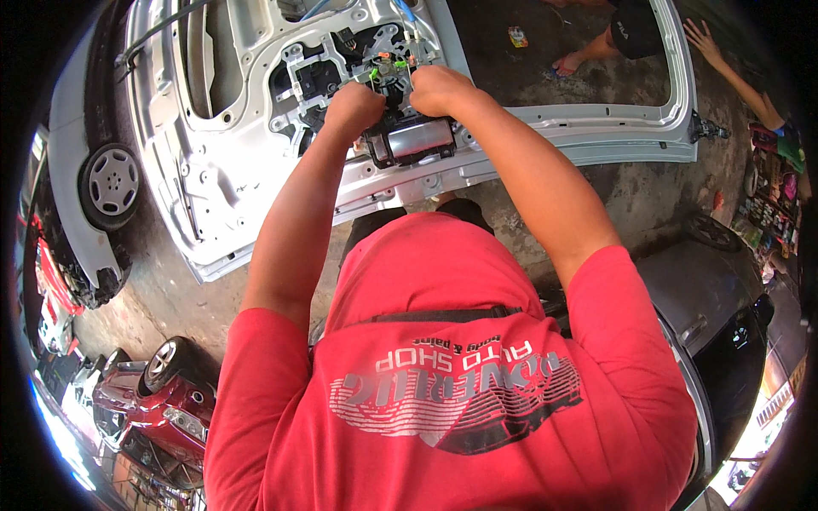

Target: The person works on the internal mechanism of a car door, using a screwdriver to manipulate components and wires. They handle a window regulator motor and various connectors, then place a screwdriver into a plastic organizer box on the floor.

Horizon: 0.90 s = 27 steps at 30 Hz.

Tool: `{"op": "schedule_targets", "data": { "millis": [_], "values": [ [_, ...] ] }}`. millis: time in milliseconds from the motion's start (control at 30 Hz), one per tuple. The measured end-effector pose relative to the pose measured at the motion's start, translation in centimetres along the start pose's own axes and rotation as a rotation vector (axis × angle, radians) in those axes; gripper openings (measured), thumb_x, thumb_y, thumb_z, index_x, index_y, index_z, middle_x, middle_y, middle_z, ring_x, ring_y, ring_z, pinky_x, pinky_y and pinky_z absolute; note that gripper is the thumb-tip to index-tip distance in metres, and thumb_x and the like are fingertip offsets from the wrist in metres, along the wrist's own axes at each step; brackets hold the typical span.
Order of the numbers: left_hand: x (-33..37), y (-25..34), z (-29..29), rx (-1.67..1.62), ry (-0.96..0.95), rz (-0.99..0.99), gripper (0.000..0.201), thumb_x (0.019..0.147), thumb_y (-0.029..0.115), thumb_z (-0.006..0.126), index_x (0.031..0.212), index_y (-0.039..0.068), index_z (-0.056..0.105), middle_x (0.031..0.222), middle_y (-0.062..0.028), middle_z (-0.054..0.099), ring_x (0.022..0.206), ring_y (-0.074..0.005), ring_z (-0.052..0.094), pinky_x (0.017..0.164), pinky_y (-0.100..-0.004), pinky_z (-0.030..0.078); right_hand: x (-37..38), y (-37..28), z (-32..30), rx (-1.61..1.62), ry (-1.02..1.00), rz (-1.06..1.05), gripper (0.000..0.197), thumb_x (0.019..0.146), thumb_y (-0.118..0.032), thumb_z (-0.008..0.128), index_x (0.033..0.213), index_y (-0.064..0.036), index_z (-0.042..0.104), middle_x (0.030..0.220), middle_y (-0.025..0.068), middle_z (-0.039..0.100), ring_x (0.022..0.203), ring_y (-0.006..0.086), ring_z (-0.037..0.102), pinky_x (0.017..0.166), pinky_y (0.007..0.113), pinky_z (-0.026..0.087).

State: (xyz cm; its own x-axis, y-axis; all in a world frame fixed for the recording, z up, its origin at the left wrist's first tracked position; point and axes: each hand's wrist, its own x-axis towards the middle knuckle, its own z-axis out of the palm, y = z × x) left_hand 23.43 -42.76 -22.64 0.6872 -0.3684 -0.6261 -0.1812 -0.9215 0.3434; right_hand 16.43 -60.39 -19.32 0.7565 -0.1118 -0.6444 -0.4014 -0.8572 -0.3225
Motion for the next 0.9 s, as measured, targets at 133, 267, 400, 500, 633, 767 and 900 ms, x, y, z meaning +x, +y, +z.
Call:
{"op": "schedule_targets", "data": {
  "millis": [133, 267, 400, 500, 633, 767, 900],
  "values": [
    [2.7, -1.0, 1.1, 0.142, -0.074, 0.000, 0.041, 0.091, 0.030, 0.062, 0.114, 0.002, 0.080, 0.124, -0.0235, 0.076, 0.117, -0.0402, 0.074, 0.100, -0.0477, 0.058, -0.3, -1.6, -1.0, -0.045, -0.052, 0.007, 0.036, 0.091, -0.022, 0.067, 0.120, -0.0035, 0.079, 0.129, 0.0208, 0.075, 0.121, 0.0387, 0.072, 0.101, 0.049, 0.058],
    [0.2, 2.7, -0.5, 0.162, -0.047, -0.052, 0.042, 0.092, 0.031, 0.061, 0.119, 0.005, 0.080, 0.130, -0.0209, 0.075, 0.121, -0.0385, 0.073, 0.102, -0.0477, 0.058, -1.2, -2.1, -1.2, -0.074, -0.048, -0.013, 0.035, 0.090, -0.020, 0.066, 0.119, -0.0036, 0.080, 0.129, 0.0203, 0.075, 0.120, 0.0377, 0.073, 0.101, 0.049, 0.058],
    [-0.8, 3.3, -0.8, 0.165, 0.013, -0.027, 0.042, 0.094, 0.031, 0.060, 0.120, 0.005, 0.080, 0.128, -0.0212, 0.076, 0.121, -0.0395, 0.073, 0.102, -0.0487, 0.058, -1.1, -2.2, -0.9, -0.057, -0.021, -0.039, 0.033, 0.090, -0.018, 0.066, 0.116, -0.0030, 0.080, 0.128, 0.0215, 0.075, 0.119, 0.0380, 0.073, 0.102, 0.050, 0.058],
    [0.2, 0.4, 0.6, 0.120, -0.004, 0.035, 0.041, 0.098, 0.032, 0.055, 0.113, 0.003, 0.080, 0.123, -0.0253, 0.076, 0.117, -0.0450, 0.072, 0.100, -0.0521, 0.057, -0.2, -1.6, 0.2, -0.066, 0.054, -0.055, 0.039, 0.092, -0.020, 0.067, 0.126, -0.0046, 0.075, 0.122, 0.0237, 0.076, 0.115, 0.0402, 0.074, 0.100, 0.052, 0.058],
    [-1.0, 1.1, 0.2, 0.044, 0.046, -0.055, 0.050, 0.104, 0.043, 0.056, 0.111, -0.001, 0.079, 0.118, -0.0265, 0.077, 0.113, -0.0450, 0.073, 0.099, -0.0531, 0.057, -0.6, -1.5, 1.4, -0.059, 0.210, -0.091, 0.059, 0.091, -0.018, 0.068, 0.148, -0.0108, 0.057, 0.129, 0.0244, 0.072, 0.115, 0.0419, 0.072, 0.096, 0.056, 0.058],
    [-0.6, 0.6, -0.1, 0.052, -0.030, -0.073, 0.049, 0.102, 0.044, 0.058, 0.120, 0.003, 0.079, 0.125, -0.0242, 0.076, 0.119, -0.0424, 0.072, 0.101, -0.0497, 0.057, -0.4, -2.0, 1.8, -0.106, 0.363, -0.269, 0.054, 0.095, -0.021, 0.067, 0.149, -0.0211, 0.058, 0.139, 0.0202, 0.066, 0.116, 0.0396, 0.071, 0.097, 0.055, 0.057],
    [0.1, 0.4, 0.2, 0.043, -0.052, -0.015, 0.052, 0.102, 0.047, 0.058, 0.120, 0.002, 0.078, 0.125, -0.0251, 0.075, 0.119, -0.0430, 0.072, 0.102, -0.0503, 0.057, 2.3, -0.9, 3.0, 0.089, 0.571, -0.447, 0.036, 0.095, -0.030, 0.071, 0.128, -0.0163, 0.072, 0.134, 0.0168, 0.070, 0.117, 0.0373, 0.071, 0.097, 0.051, 0.058]
  ]
}}
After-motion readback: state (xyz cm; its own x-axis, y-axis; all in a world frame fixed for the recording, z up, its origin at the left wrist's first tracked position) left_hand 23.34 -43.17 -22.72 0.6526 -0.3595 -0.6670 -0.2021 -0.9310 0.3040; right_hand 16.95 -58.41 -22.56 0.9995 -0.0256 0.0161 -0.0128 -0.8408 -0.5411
